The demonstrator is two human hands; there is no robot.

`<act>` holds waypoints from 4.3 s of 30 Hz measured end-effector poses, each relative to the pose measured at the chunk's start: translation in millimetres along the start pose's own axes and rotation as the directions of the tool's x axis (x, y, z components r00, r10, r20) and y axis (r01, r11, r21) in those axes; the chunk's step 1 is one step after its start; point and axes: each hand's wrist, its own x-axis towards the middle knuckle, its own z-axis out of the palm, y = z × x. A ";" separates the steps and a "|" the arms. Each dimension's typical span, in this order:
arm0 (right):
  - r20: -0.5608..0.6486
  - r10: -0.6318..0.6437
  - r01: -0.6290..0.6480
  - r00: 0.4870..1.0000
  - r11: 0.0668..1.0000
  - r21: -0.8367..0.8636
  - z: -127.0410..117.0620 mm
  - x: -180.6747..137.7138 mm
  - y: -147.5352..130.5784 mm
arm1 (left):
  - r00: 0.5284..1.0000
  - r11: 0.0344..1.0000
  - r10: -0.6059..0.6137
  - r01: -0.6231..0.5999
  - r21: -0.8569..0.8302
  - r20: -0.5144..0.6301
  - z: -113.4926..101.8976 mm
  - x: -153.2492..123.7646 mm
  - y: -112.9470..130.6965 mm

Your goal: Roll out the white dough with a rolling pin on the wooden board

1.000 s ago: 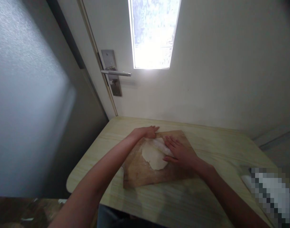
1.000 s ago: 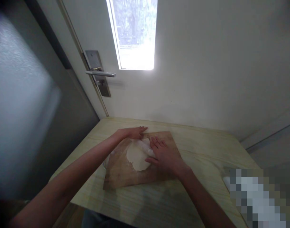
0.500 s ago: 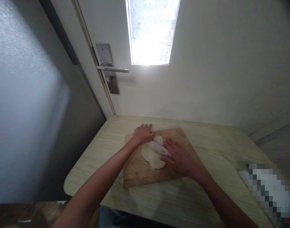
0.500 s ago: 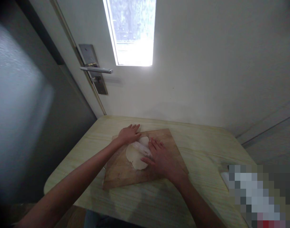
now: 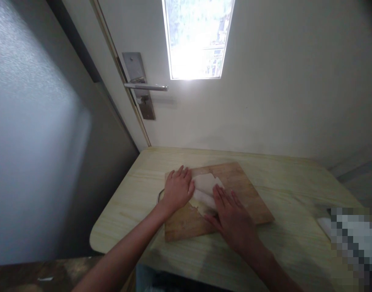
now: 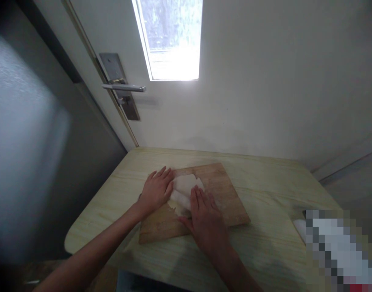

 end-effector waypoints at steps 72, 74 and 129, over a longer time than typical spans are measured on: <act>0.128 0.141 -0.145 0.982 0.989 0.022 14.9 75.0 84.4 | 0.907 0.967 -0.168 0.227 -0.114 0.387 3.4 28.9 -19.9; 0.144 0.111 -0.113 0.983 0.994 0.008 15.2 73.9 85.2 | 0.881 0.972 -0.148 0.213 -0.097 0.449 0.4 28.4 -18.0; -0.123 -0.208 0.219 0.970 0.972 0.084 -15.9 -34.3 72.1 | 0.972 0.975 0.223 -0.221 0.024 -0.072 -0.8 -85.2 30.3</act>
